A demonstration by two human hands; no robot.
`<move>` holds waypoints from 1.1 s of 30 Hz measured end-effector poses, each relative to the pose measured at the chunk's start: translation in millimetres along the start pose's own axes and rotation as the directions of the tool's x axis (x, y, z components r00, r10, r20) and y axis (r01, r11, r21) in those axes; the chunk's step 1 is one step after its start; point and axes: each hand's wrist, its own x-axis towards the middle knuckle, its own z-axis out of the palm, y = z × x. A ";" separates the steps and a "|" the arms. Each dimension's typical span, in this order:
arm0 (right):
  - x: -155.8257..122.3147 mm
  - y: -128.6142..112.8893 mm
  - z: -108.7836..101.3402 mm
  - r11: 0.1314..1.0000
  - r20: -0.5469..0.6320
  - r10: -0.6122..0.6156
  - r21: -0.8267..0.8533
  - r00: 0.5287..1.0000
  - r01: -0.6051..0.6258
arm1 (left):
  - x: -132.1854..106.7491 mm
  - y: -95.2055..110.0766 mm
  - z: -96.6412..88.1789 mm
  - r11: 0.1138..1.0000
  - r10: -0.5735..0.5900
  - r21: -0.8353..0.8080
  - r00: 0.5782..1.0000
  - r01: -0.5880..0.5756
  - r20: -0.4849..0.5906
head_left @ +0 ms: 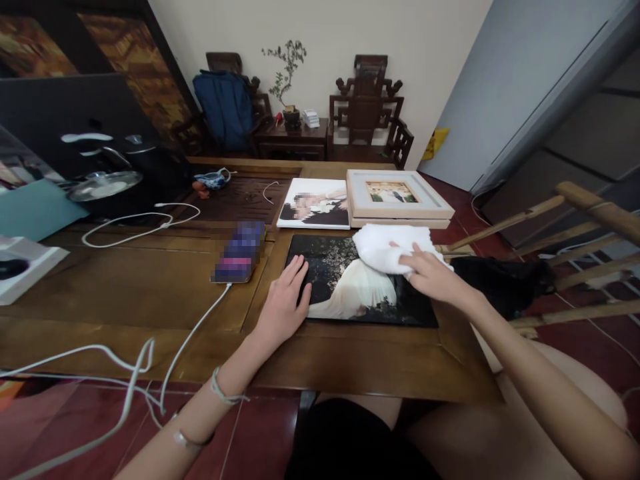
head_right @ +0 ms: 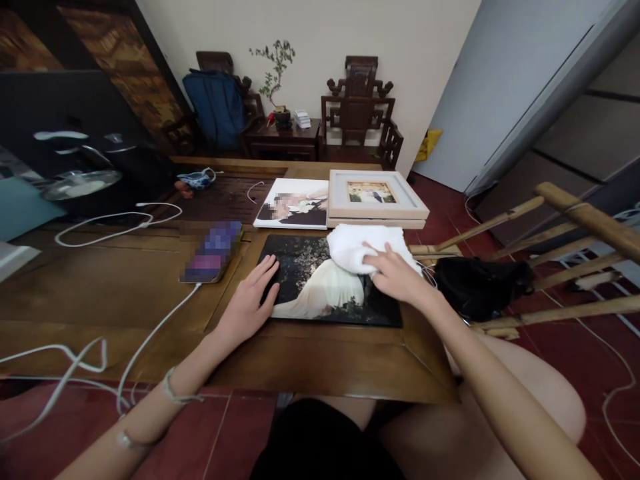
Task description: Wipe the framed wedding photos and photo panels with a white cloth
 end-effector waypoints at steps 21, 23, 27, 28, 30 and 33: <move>-101.3 -81.2 9.6 0.981 0.140 -0.193 0.012 0.971 0.193 | -0.1 -1.6 0.4 1.000 0.013 0.022 1.000 -0.013 0.001; -88.3 -66.2 7.7 0.985 0.127 -0.170 0.018 0.977 0.169 | 0.0 -1.6 0.4 1.000 0.010 0.023 1.000 -0.010 0.000; -41.8 -23.9 6.4 0.997 0.010 -0.075 0.019 0.997 0.075 | -0.1 -1.3 0.5 1.000 0.014 0.022 1.000 -0.013 -0.003; -28.4 -14.3 5.6 0.998 -0.003 -0.062 0.025 0.998 0.062 | -0.2 -1.3 0.5 1.000 0.016 0.020 1.000 -0.016 -0.006; -4.2 0.9 3.7 0.999 -0.026 -0.036 0.034 0.999 0.037 | -0.6 -1.3 0.6 1.000 0.020 0.011 1.000 -0.020 -0.016; 16.2 10.8 3.9 1.000 -0.050 -0.009 0.027 0.999 0.010 | -1.1 -1.3 0.6 1.000 0.021 -0.001 0.999 -0.021 -0.026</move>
